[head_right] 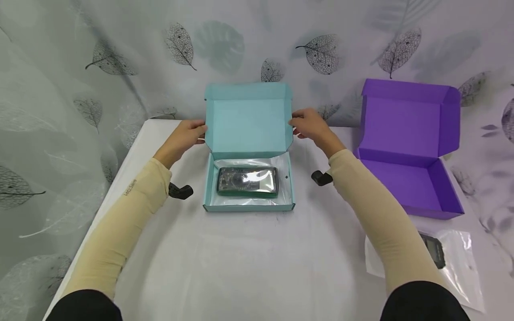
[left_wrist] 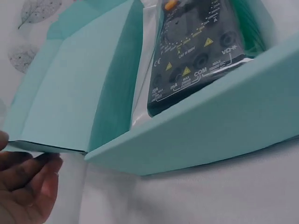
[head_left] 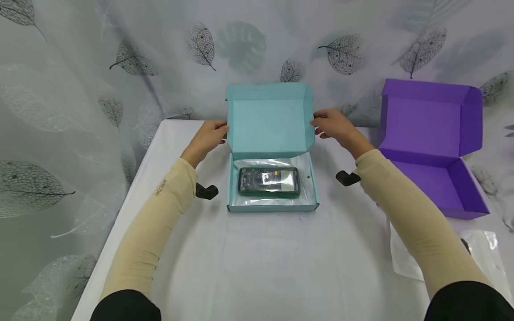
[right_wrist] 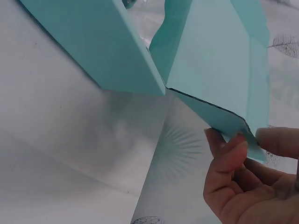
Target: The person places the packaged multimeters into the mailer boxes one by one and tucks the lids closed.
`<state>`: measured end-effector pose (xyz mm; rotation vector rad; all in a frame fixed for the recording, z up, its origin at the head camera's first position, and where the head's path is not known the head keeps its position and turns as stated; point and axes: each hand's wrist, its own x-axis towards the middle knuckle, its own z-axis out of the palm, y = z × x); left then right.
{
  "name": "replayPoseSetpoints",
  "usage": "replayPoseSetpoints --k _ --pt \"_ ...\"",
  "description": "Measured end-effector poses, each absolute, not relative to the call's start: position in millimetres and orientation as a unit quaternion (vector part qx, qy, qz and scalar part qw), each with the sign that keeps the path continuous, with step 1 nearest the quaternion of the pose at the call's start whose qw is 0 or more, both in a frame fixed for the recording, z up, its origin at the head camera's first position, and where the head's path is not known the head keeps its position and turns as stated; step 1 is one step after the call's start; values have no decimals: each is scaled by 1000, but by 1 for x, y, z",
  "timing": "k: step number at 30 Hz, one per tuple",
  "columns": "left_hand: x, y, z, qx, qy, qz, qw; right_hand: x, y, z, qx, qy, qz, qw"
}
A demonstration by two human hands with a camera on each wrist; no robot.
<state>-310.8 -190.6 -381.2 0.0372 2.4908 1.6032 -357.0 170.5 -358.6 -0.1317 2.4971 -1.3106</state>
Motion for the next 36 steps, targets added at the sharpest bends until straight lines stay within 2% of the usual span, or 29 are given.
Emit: replayPoseSetpoints --k 4,15,26,36 --pt "-304 -191 -376 23 834 545 85 -350 173 -355 -63 868 -471 145" --pt "-280 -194 -371 52 825 561 50 -324 175 -351 -160 899 -403 60" --pt "-253 -191 -380 88 825 558 23 -294 176 -373 -232 913 -335 -35" --pt "-232 -189 -390 116 853 509 -30 -271 177 -387 -269 903 -332 -53"
